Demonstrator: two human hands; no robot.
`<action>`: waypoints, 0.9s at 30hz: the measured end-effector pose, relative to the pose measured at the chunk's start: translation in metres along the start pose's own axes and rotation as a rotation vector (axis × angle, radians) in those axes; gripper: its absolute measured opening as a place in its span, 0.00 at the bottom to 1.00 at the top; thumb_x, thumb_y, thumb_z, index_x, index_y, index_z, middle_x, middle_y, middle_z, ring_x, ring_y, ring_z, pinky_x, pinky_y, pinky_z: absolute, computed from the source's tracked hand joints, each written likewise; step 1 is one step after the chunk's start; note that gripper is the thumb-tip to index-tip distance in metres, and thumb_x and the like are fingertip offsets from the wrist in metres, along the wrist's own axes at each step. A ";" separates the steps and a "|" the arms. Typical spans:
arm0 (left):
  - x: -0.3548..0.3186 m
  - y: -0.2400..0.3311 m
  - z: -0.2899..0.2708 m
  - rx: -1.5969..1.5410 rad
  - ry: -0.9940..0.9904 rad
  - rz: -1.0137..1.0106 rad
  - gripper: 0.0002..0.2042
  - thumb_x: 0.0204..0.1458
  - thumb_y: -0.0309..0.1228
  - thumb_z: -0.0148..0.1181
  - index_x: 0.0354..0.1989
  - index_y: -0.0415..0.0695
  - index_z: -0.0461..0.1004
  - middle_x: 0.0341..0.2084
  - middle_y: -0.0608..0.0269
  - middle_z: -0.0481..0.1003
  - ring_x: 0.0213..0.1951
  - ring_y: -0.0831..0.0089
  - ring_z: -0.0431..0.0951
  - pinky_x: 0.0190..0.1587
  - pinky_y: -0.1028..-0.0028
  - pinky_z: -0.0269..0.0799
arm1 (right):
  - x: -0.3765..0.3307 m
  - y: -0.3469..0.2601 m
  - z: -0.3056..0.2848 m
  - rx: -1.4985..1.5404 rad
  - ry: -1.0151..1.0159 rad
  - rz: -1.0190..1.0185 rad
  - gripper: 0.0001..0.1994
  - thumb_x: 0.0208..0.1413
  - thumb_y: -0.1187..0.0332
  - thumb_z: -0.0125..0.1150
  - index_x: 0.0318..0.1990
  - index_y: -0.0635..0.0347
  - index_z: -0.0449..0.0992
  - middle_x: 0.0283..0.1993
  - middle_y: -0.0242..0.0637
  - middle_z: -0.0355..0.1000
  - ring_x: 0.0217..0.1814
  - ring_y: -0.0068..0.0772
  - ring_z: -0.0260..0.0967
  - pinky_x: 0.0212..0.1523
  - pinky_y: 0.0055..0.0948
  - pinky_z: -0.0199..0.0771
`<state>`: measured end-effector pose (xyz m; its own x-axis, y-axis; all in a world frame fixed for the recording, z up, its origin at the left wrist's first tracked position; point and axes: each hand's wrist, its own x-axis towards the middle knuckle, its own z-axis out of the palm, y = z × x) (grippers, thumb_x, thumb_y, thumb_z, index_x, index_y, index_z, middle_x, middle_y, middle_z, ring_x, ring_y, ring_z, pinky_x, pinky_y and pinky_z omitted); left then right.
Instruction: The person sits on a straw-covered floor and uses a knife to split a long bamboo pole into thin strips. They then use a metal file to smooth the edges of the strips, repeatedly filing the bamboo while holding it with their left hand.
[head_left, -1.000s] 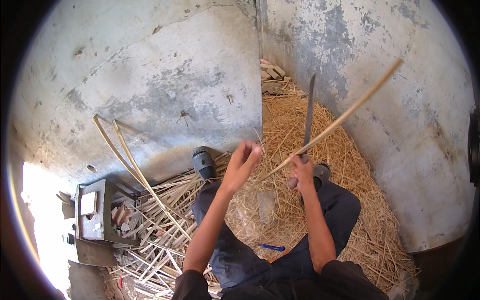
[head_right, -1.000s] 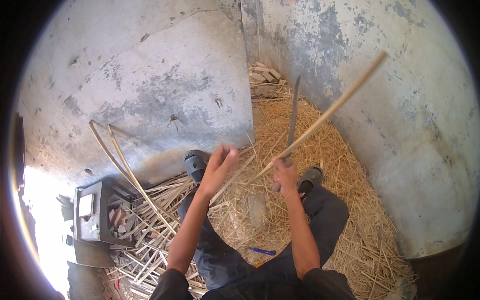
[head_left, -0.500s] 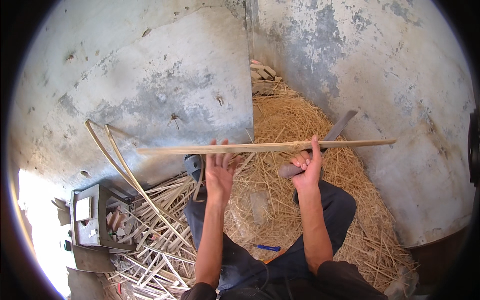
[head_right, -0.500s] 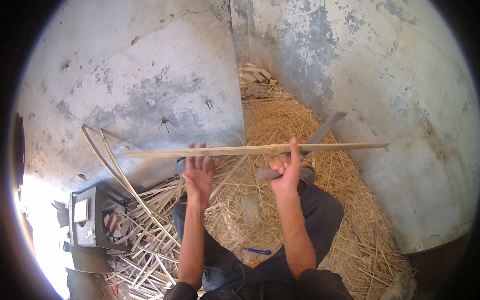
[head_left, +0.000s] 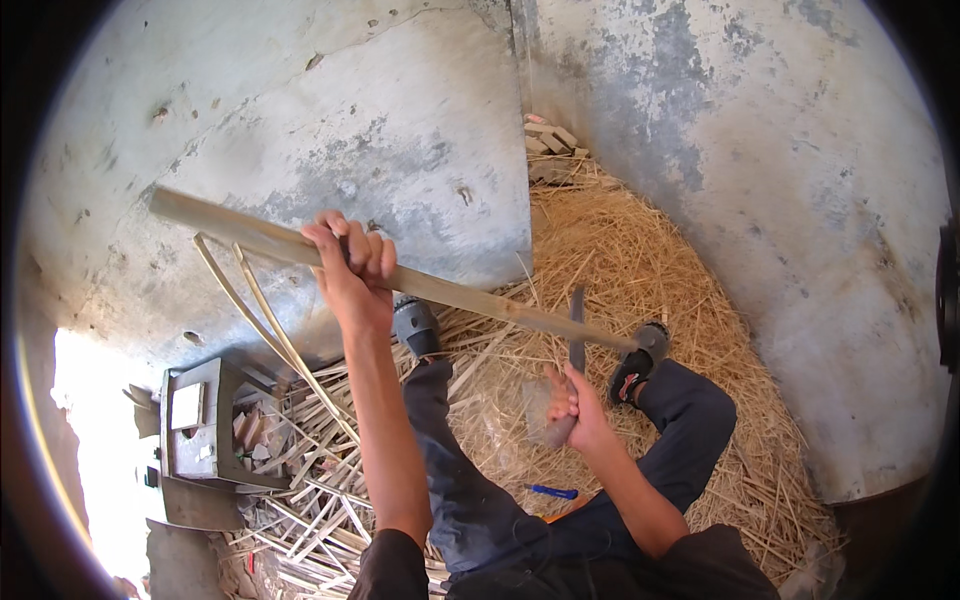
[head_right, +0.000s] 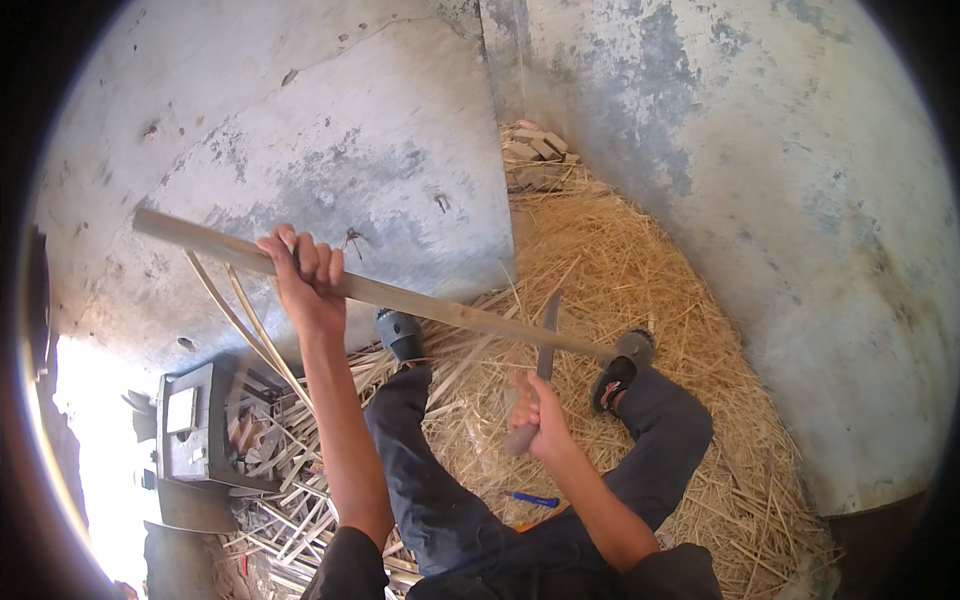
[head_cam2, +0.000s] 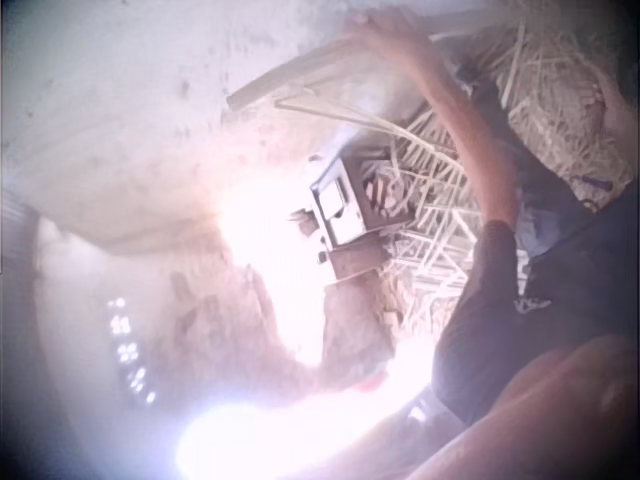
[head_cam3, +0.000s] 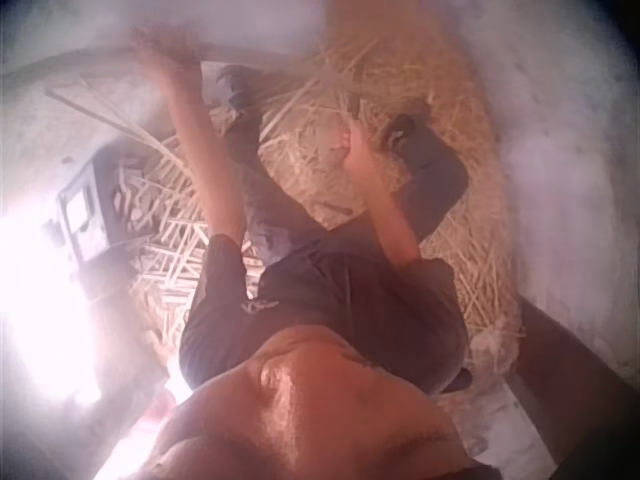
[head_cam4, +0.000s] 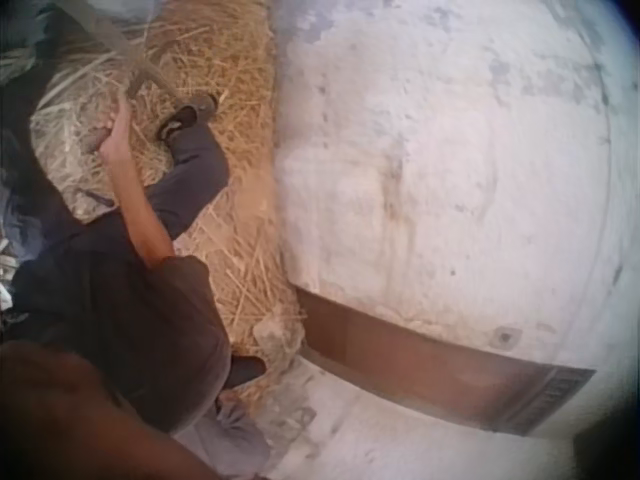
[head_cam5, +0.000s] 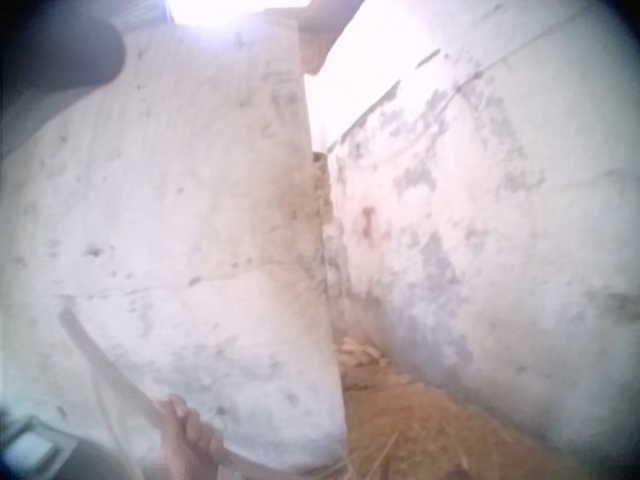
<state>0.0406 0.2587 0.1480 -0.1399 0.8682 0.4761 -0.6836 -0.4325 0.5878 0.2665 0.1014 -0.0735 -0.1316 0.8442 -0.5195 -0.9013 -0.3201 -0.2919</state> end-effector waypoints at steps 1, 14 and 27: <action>0.007 0.006 -0.002 0.019 -0.013 0.020 0.21 0.68 0.55 0.45 0.35 0.50 0.64 0.15 0.76 0.47 0.17 0.82 0.44 0.20 0.77 0.48 | -0.003 0.008 -0.015 0.026 0.031 0.053 0.26 0.62 0.51 0.65 0.60 0.59 0.71 0.15 0.15 0.49 0.14 0.13 0.47 0.24 0.19 0.55; 0.043 0.020 -0.026 -0.036 -0.424 -0.073 0.26 0.65 0.63 0.44 0.35 0.50 0.63 0.11 0.78 0.49 0.12 0.84 0.44 0.15 0.78 0.45 | -0.028 0.029 -0.125 0.126 0.297 0.083 0.13 0.63 0.55 0.63 0.47 0.51 0.75 0.16 0.15 0.51 0.15 0.13 0.50 0.24 0.21 0.58; -0.045 -0.097 0.016 0.549 -0.517 -0.263 0.14 0.56 0.23 0.68 0.39 0.46 0.65 0.18 0.78 0.60 0.22 0.86 0.58 0.27 0.80 0.58 | -0.078 -0.017 0.022 -0.380 0.079 -0.385 0.13 0.66 0.60 0.60 0.47 0.59 0.73 0.17 0.19 0.53 0.13 0.13 0.48 0.17 0.20 0.50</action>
<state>0.1248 0.2575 0.0800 0.4186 0.7938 0.4412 -0.1785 -0.4044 0.8970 0.2835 0.0503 -0.0104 0.2229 0.9007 -0.3729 -0.6640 -0.1398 -0.7346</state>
